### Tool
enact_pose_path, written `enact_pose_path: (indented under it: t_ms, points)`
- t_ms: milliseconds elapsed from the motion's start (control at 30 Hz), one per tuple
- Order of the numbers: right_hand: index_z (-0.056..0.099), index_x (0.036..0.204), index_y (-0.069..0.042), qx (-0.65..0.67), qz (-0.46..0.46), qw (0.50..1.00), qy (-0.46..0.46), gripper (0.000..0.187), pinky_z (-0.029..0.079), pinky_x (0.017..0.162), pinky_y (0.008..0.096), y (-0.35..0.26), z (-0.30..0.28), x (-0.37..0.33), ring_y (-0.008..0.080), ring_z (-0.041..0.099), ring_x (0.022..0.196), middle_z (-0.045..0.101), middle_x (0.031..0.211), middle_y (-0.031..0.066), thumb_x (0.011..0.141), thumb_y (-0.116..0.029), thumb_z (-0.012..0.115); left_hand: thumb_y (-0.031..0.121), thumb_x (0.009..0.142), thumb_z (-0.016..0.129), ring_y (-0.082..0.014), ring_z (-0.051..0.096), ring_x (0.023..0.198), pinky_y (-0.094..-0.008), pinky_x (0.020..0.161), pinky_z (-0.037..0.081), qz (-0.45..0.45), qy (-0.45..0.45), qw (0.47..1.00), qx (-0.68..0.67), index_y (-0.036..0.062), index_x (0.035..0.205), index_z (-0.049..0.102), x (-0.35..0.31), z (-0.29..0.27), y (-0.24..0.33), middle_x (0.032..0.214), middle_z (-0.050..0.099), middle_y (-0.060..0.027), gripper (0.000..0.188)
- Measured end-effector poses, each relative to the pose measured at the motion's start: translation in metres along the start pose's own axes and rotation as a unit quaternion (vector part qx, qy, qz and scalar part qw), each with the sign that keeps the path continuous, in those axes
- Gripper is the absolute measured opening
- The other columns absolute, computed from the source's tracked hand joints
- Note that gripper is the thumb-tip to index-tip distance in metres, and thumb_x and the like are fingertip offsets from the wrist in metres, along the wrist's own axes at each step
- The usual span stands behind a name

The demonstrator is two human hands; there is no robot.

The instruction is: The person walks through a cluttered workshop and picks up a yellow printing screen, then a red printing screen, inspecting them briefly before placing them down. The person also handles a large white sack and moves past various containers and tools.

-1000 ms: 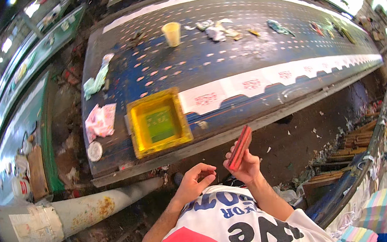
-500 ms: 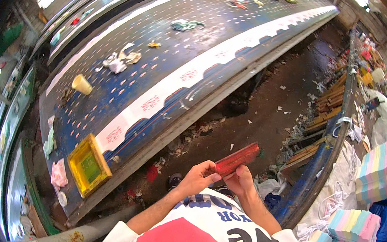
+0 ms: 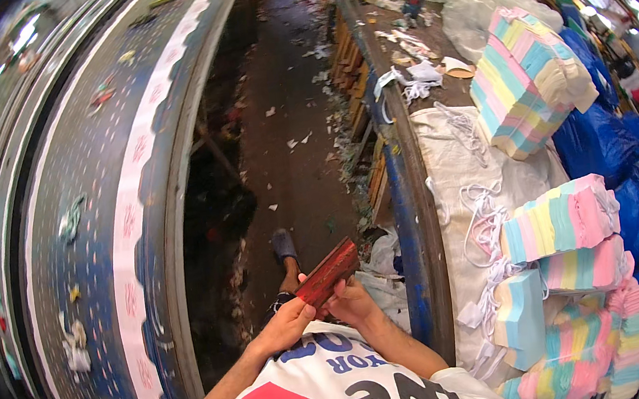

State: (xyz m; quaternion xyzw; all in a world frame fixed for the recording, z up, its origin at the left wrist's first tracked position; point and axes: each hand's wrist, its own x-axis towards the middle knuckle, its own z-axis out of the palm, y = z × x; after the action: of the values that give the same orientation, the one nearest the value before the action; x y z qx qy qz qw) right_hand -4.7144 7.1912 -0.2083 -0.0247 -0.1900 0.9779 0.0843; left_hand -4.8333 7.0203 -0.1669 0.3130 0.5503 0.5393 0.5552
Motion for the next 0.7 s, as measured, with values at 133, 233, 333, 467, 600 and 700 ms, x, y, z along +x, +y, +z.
enact_pose_path:
  t_ms: [133, 233, 333, 467, 600, 700]
  points:
    - [0.065, 0.139, -0.012, -0.041, -0.072, 0.993, 0.085, 0.05, 0.057, 0.082, 0.0401, -0.042, -0.037, 0.068, 0.0226, 0.07, 0.107, 0.07, 0.137, 0.0096, 0.097, -0.038, 0.077, 0.054, 0.11, 0.052, -0.0212, 0.061, 0.118, -0.0393, 0.104, 0.051, 0.075, -0.029, 0.996, 0.045, 0.0, 0.158, 0.035, 0.083, -0.05, 0.042, 0.135, 0.061, -0.0138, 0.075]
    - [0.059, 0.143, -0.009, -0.027, -0.123, 0.98, 0.157, 0.052, 0.057, 0.094, 0.0389, -0.088, -0.005, 0.147, 0.0219, 0.069, 0.115, 0.07, 0.131, 0.006, 0.097, -0.025, 0.079, 0.037, 0.111, 0.059, -0.0235, 0.059, 0.122, -0.0416, 0.107, 0.049, 0.081, -0.01, 0.988, 0.132, -0.0026, 0.158, 0.03, 0.149, -0.101, 0.074, 0.141, 0.055, -0.0154, 0.069]
    - [0.059, 0.143, -0.009, -0.108, -0.149, 0.972, 0.148, 0.051, 0.054, 0.101, 0.0392, -0.137, 0.002, 0.211, 0.0215, 0.066, 0.12, 0.07, 0.132, 0.0057, 0.097, -0.016, 0.079, 0.024, 0.111, 0.058, -0.0224, 0.063, 0.117, -0.041, 0.104, 0.053, 0.093, 0.016, 0.993, 0.068, -0.0019, 0.152, 0.041, 0.209, -0.137, 0.11, 0.132, 0.063, -0.0136, 0.052]
    - [0.057, 0.145, -0.006, -0.268, -0.184, 0.921, 0.215, 0.048, 0.05, 0.107, 0.0359, -0.202, -0.001, 0.259, 0.0183, 0.064, 0.123, 0.066, 0.137, 0.0069, 0.1, -0.009, 0.076, 0.03, 0.114, 0.053, -0.02, 0.067, 0.114, -0.0388, 0.099, 0.056, 0.044, 0.011, 0.997, 0.065, -0.001, 0.147, 0.051, 0.279, -0.187, 0.151, 0.132, 0.067, -0.0115, 0.046]
    - [0.06, 0.141, -0.001, -0.348, -0.167, 0.885, 0.259, 0.039, 0.046, 0.11, 0.0301, -0.266, -0.019, 0.296, 0.0137, 0.06, 0.125, 0.066, 0.135, 0.0063, 0.104, -0.01, 0.07, 0.039, 0.113, 0.054, -0.0209, 0.064, 0.122, -0.0389, 0.103, 0.054, 0.072, 0.021, 0.997, 0.033, 0.0003, 0.151, 0.049, 0.348, -0.23, 0.155, 0.141, 0.064, -0.0108, 0.055]
    - [0.06, 0.141, -0.001, -0.403, -0.141, 0.862, 0.274, 0.037, 0.049, 0.105, 0.0294, -0.296, -0.057, 0.33, 0.0135, 0.063, 0.121, 0.068, 0.131, 0.0073, 0.105, -0.008, 0.068, 0.038, 0.113, 0.054, -0.0213, 0.064, 0.122, -0.0401, 0.104, 0.055, 0.06, 0.026, 0.998, 0.023, -0.0011, 0.151, 0.048, 0.398, -0.245, 0.157, 0.142, 0.063, -0.0124, 0.055]
